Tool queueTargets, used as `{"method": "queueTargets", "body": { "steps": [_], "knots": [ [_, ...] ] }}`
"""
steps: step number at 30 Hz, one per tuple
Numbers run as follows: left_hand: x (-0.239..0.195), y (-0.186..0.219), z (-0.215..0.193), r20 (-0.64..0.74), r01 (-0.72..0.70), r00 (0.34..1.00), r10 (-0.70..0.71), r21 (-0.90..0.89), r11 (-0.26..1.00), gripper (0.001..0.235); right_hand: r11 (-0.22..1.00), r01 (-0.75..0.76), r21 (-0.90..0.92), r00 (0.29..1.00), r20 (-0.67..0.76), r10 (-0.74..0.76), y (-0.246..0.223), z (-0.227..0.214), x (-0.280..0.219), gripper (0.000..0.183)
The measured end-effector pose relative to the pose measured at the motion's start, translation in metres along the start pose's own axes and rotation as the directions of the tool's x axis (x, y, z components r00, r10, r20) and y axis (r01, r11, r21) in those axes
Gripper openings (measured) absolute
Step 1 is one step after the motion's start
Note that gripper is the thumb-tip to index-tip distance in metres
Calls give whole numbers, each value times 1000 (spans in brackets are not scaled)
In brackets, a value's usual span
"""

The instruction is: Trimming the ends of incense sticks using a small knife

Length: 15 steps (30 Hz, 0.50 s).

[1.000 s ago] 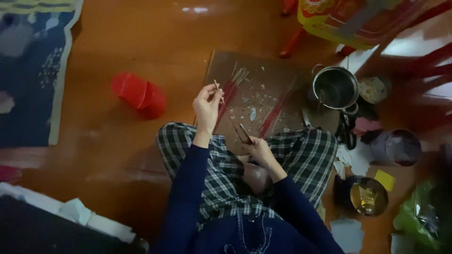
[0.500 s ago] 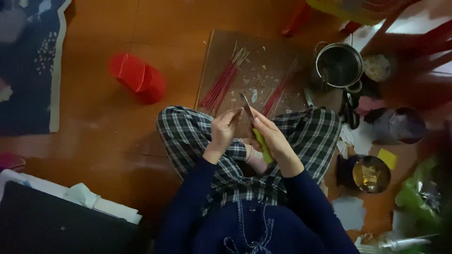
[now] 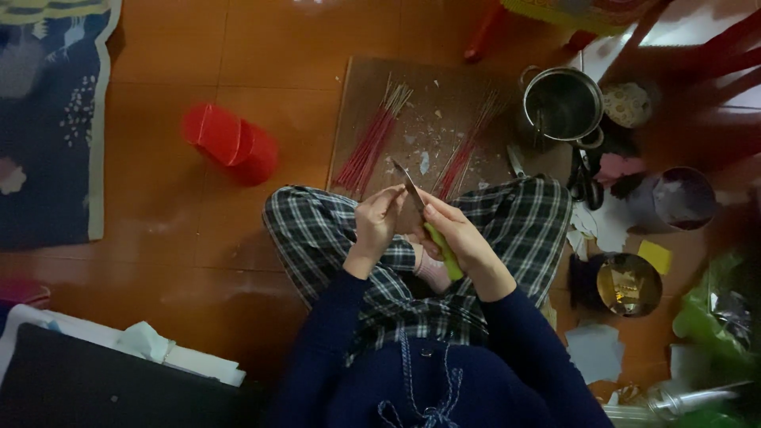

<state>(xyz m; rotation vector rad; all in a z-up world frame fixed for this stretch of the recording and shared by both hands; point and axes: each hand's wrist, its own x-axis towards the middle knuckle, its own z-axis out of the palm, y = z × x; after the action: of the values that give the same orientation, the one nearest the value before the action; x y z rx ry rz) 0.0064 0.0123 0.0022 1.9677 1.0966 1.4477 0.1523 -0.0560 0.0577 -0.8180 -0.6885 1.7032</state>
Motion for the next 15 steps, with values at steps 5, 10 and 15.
{"method": "queueTargets", "body": {
  "steps": [5, 10, 15],
  "knots": [
    [-3, -5, -2, 1, -45, 999, 45, 6, 999, 7, 1000, -16, 2, 999, -41, 16, -5, 10, -2, 46],
    [3, 12, -7, -13, -151, 988, 152, 56, 987, 12, 999, -31, -8, 993, -113, 30, 6, 6, 5, 44],
    [-9, -5, 2, -36, -220, 974, 224, 97, 971, 16, 1000, 8, -15, 986, -169, -10, 11, 15, 3, 38]
  ]
}}
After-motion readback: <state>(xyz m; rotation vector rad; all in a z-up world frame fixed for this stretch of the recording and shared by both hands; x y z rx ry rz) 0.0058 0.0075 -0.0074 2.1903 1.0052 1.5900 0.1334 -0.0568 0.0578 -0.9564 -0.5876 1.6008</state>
